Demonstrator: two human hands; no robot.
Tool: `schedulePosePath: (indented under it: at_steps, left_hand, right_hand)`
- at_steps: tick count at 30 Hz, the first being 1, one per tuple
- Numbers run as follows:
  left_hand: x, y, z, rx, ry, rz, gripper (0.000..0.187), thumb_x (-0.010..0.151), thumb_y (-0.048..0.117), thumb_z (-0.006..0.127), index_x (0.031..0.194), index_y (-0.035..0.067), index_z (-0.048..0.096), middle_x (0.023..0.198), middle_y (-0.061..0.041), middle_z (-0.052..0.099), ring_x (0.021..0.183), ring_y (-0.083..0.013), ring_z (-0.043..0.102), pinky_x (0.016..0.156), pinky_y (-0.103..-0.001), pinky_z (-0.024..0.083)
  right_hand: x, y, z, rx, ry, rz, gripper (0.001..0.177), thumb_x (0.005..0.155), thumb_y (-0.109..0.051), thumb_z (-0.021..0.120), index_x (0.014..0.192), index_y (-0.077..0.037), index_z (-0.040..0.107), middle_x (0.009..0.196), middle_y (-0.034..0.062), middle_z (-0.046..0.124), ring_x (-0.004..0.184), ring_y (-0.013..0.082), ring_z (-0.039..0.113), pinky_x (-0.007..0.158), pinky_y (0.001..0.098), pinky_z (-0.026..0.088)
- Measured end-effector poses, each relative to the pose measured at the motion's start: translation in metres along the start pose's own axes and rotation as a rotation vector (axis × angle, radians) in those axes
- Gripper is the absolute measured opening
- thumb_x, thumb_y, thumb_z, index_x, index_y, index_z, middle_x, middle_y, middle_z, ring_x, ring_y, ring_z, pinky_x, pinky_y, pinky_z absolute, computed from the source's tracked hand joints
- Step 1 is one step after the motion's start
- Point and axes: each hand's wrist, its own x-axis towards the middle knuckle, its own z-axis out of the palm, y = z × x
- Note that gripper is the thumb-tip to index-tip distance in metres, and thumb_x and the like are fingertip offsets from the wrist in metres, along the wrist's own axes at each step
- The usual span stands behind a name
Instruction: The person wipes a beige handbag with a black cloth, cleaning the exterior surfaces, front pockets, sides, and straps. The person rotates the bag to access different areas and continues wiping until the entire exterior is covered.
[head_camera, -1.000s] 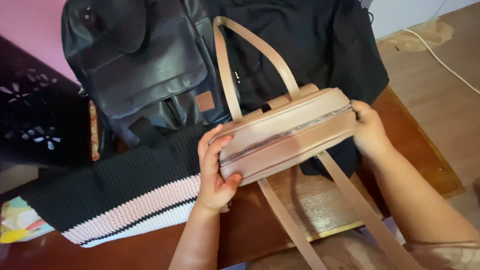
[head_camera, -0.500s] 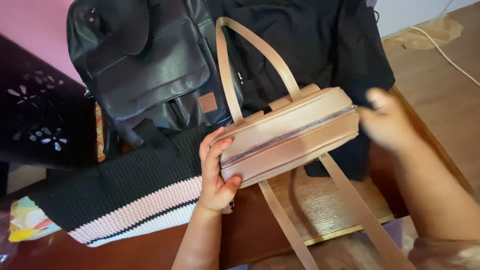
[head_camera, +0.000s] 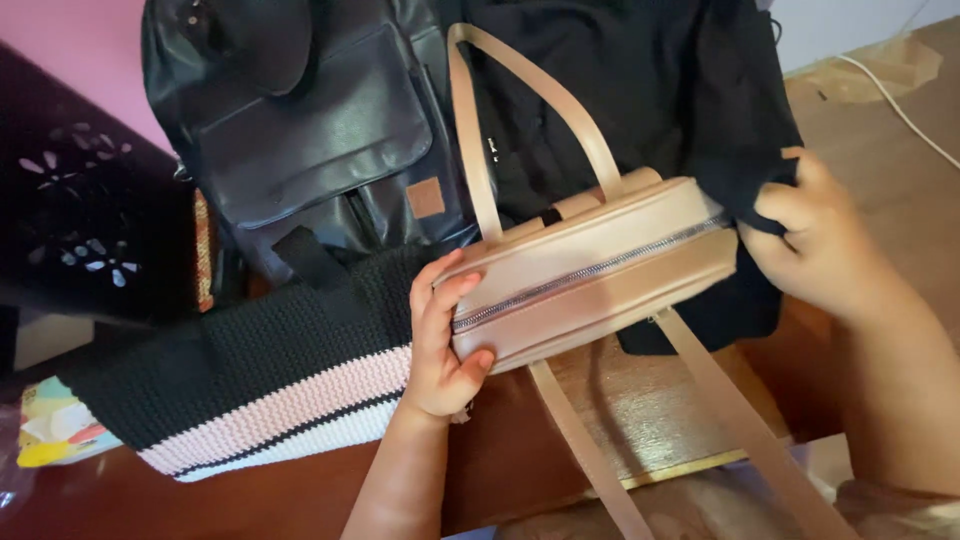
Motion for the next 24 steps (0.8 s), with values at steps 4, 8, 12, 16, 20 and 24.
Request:
schedulePosePath:
  at_steps: [4,8,12,16,20,24]
  left_hand:
    - [-0.001,-0.001,0.002,0.000,-0.003,0.009,0.060,0.100,0.052,0.055,0.142,0.010,0.049,0.150,-0.025,0.038,0.147,-0.0370,0.040,0.126,-0.054,0.032]
    - [0.000,0.001,0.001,0.013,-0.012,-0.010,0.060,0.098,0.052,0.055,0.142,0.011,0.049,0.150,-0.024,0.038,0.148,-0.0363,0.038,0.126,-0.053,0.030]
    - [-0.002,0.003,0.001,-0.002,0.000,0.000,0.059,0.100,0.051,0.054,0.143,0.011,0.049,0.151,-0.024,0.037,0.148,-0.0363,0.039,0.127,-0.053,0.032]
    - [-0.003,-0.001,0.001,0.006,0.000,0.030,0.058,0.097,0.046,0.056,0.143,0.011,0.049,0.149,-0.022,0.040,0.147,-0.0370,0.040,0.127,-0.054,0.033]
    - [-0.001,0.001,0.002,-0.002,-0.007,0.019,0.059,0.101,0.051,0.055,0.143,0.010,0.048,0.151,-0.023,0.038,0.146,-0.0357,0.041,0.127,-0.053,0.033]
    - [-0.001,0.003,0.003,0.032,-0.019,0.010,0.060,0.101,0.056,0.053,0.142,0.012,0.050,0.150,-0.024,0.038,0.145,-0.0368,0.042,0.124,-0.051,0.035]
  right_hand:
    - [-0.015,0.037,0.010,0.002,-0.184,0.052,0.014,0.078,0.005,0.056,0.082,-0.008,0.056,0.083,0.0097,0.044,0.082,0.0270,0.044,0.079,0.0410,0.034]
    - [-0.043,0.068,0.056,-0.116,-0.381,0.009,0.024,0.079,-0.006,0.070,0.098,-0.019,0.076,0.098,0.0105,0.064,0.090,0.0288,0.064,0.085,0.0400,0.052]
    - [-0.050,0.069,0.033,-0.078,-0.258,0.106,0.015,0.084,-0.003,0.066,0.091,-0.014,0.059,0.096,0.0120,0.051,0.091,0.0305,0.054,0.082,0.0428,0.044]
    - [-0.027,0.028,-0.018,-0.094,-0.055,-0.022,0.011,0.094,-0.007,0.068,0.103,-0.011,0.072,0.113,0.0229,0.058,0.110,0.0417,0.058,0.094,0.0474,0.044]
    - [-0.029,0.023,0.008,-0.004,-0.065,-0.097,0.043,0.088,0.006,0.058,0.127,-0.008,0.069,0.130,0.0260,0.056,0.123,0.0419,0.055,0.105,0.0456,0.043]
    - [-0.025,-0.008,0.008,0.200,-0.006,-0.046,0.044,0.092,0.014,0.050,0.131,-0.001,0.064,0.139,0.0230,0.057,0.132,0.0372,0.057,0.113,0.0437,0.041]
